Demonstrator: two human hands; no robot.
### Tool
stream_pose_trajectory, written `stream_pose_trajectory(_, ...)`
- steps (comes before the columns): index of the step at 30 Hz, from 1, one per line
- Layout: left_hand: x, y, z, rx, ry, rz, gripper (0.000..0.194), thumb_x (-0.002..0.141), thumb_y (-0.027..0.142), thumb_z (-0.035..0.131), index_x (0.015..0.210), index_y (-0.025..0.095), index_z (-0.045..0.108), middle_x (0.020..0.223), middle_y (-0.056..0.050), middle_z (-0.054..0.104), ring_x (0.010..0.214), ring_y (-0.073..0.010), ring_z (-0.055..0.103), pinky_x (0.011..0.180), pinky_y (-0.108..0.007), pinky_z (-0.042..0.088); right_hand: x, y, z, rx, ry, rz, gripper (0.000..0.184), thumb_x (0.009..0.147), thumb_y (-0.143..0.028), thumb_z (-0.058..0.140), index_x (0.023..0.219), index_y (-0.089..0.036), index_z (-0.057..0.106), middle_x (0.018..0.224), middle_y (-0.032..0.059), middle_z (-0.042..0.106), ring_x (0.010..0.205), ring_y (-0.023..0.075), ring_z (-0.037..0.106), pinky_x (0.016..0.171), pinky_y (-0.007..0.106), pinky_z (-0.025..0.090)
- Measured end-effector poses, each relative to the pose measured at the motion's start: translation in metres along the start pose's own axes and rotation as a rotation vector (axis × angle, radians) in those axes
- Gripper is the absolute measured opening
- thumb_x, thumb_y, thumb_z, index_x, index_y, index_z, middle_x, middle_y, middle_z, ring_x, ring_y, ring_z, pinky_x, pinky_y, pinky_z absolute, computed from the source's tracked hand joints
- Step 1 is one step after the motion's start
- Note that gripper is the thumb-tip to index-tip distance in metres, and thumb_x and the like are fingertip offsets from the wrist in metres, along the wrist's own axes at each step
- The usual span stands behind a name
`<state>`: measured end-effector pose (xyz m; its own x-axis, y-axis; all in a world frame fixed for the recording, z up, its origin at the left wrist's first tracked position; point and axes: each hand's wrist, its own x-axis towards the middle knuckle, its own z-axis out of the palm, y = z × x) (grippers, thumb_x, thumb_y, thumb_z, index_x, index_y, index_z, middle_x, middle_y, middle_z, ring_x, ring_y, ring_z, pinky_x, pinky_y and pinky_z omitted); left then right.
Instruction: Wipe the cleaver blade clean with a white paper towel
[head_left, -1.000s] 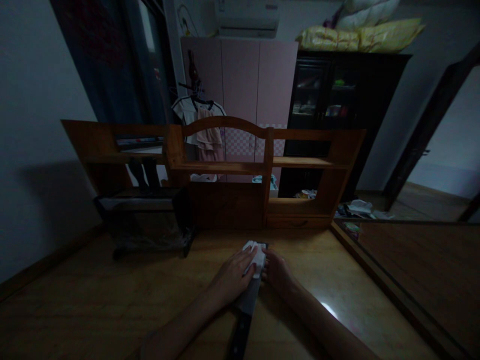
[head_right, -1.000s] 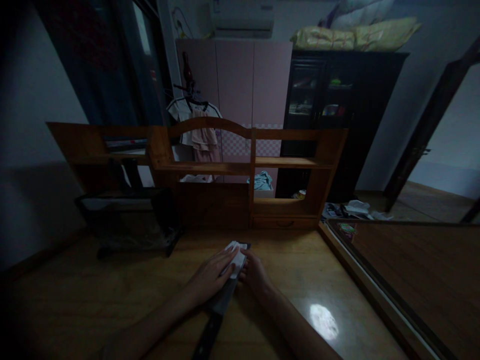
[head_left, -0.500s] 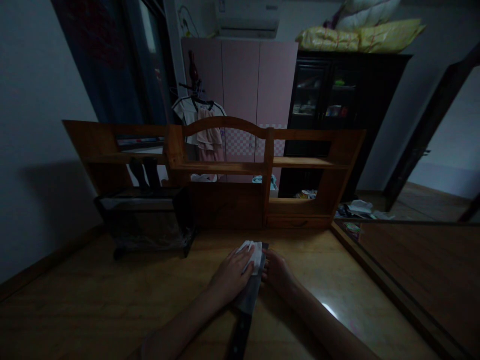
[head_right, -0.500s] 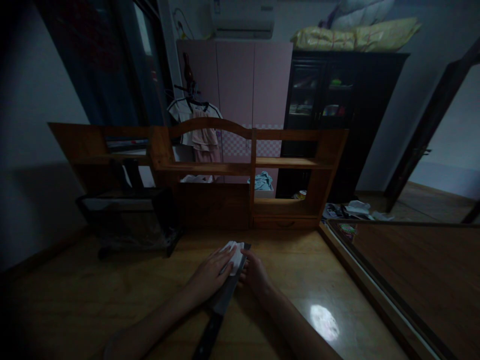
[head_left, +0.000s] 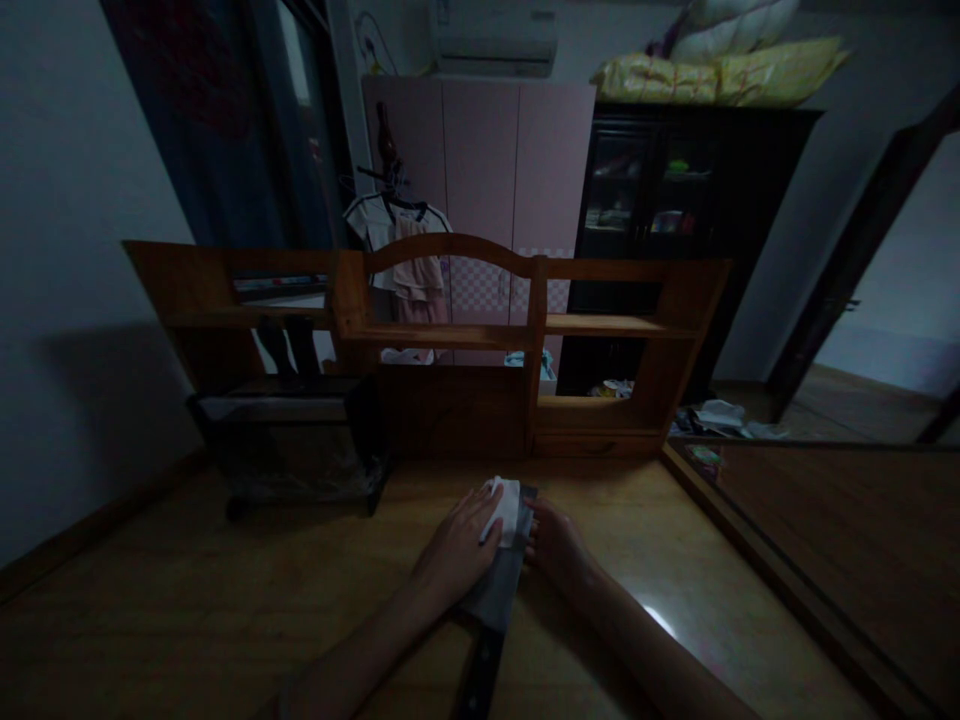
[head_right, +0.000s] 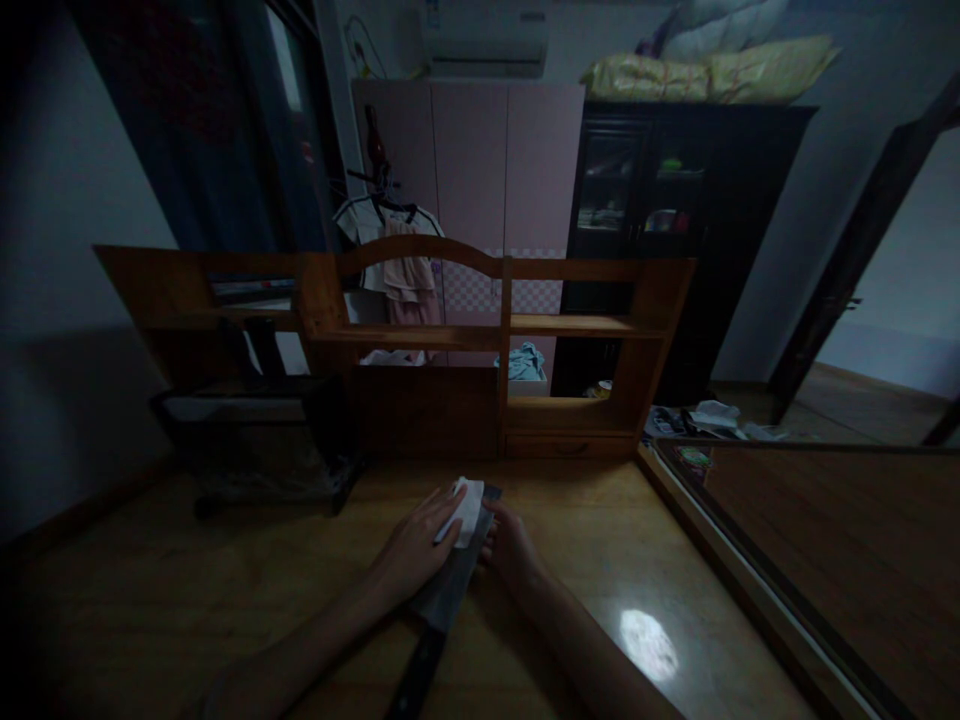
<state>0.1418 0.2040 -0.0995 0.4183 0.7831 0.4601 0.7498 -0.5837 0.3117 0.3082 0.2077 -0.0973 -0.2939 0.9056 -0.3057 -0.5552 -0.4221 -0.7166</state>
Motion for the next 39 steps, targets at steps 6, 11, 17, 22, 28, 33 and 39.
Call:
stream_pose_trajectory(6, -0.002, 0.002, 0.002, -0.051, -0.036, 0.015, 0.045, 0.097, 0.032, 0.036, 0.140, 0.020, 0.039, 0.144, -0.001, 0.039, 0.135, -0.0153, 0.030, 0.114, -0.034, 0.026, 0.000, -0.001, 0.000, 0.026, 0.006, 0.006, 0.019, 0.081, -0.028, 0.055, 0.085, -0.011, 0.063, 0.066, 0.0043, 0.065, 0.054, 0.0140, 0.061, 0.052, 0.022, 0.048)
stream_pose_trajectory(11, -0.001, 0.001, 0.002, -0.054, -0.058, 0.001, 0.045, 0.098, 0.033, 0.034, 0.140, 0.020, 0.039, 0.144, -0.003, 0.038, 0.136, -0.0162, 0.030, 0.114, -0.036, 0.026, 0.000, 0.000, -0.001, 0.007, 0.011, 0.005, 0.019, 0.079, -0.029, 0.057, 0.084, -0.012, 0.063, 0.066, 0.0043, 0.065, 0.053, 0.0131, 0.060, 0.051, 0.021, 0.046)
stream_pose_trajectory(17, -0.002, 0.002, 0.001, -0.047, -0.060, -0.005, 0.045, 0.099, 0.034, 0.031, 0.141, 0.019, 0.038, 0.145, -0.004, 0.035, 0.136, -0.0161, 0.029, 0.114, -0.036, 0.026, -0.003, 0.000, -0.001, -0.029, -0.043, 0.008, 0.023, 0.079, -0.033, 0.058, 0.079, -0.011, 0.063, 0.067, 0.0056, 0.064, 0.055, 0.0140, 0.060, 0.054, 0.023, 0.047)
stream_pose_trajectory(22, -0.003, 0.001, 0.003, -0.022, -0.062, 0.003, 0.045, 0.099, 0.033, 0.031, 0.141, 0.018, 0.038, 0.145, -0.003, 0.037, 0.136, -0.0156, 0.029, 0.114, -0.036, 0.026, -0.006, -0.002, 0.003, -0.029, -0.019, -0.009, 0.020, 0.076, -0.032, 0.060, 0.081, -0.013, 0.063, 0.066, 0.0049, 0.064, 0.056, 0.0145, 0.060, 0.056, 0.023, 0.048)
stream_pose_trajectory(28, -0.004, -0.007, 0.008, 0.022, -0.062, -0.058, 0.046, 0.099, 0.032, 0.029, 0.142, 0.018, 0.036, 0.145, -0.004, 0.036, 0.135, -0.0175, 0.031, 0.112, -0.037, 0.028, -0.002, 0.001, 0.002, -0.031, -0.015, -0.001, 0.021, 0.073, -0.032, 0.061, 0.080, -0.013, 0.062, 0.066, 0.0047, 0.064, 0.055, 0.0149, 0.060, 0.056, 0.023, 0.048)
stream_pose_trajectory(33, -0.004, -0.013, 0.009, 0.072, -0.039, -0.095, 0.046, 0.099, 0.033, 0.028, 0.141, 0.015, 0.037, 0.143, -0.006, 0.039, 0.134, -0.0193, 0.033, 0.112, -0.039, 0.029, 0.000, 0.002, -0.001, -0.019, -0.008, 0.016, 0.021, 0.074, -0.033, 0.062, 0.078, -0.013, 0.061, 0.066, 0.0045, 0.064, 0.055, 0.0144, 0.060, 0.055, 0.023, 0.047)
stream_pose_trajectory(39, 0.000, -0.006, 0.001, 0.077, 0.016, -0.093, 0.046, 0.097, 0.031, 0.034, 0.141, 0.017, 0.037, 0.143, -0.007, 0.040, 0.132, -0.0201, 0.037, 0.112, -0.042, 0.028, 0.003, 0.003, -0.003, -0.021, -0.031, -0.001, 0.022, 0.074, -0.033, 0.061, 0.079, -0.012, 0.062, 0.064, 0.0052, 0.064, 0.054, 0.0150, 0.060, 0.054, 0.023, 0.046)
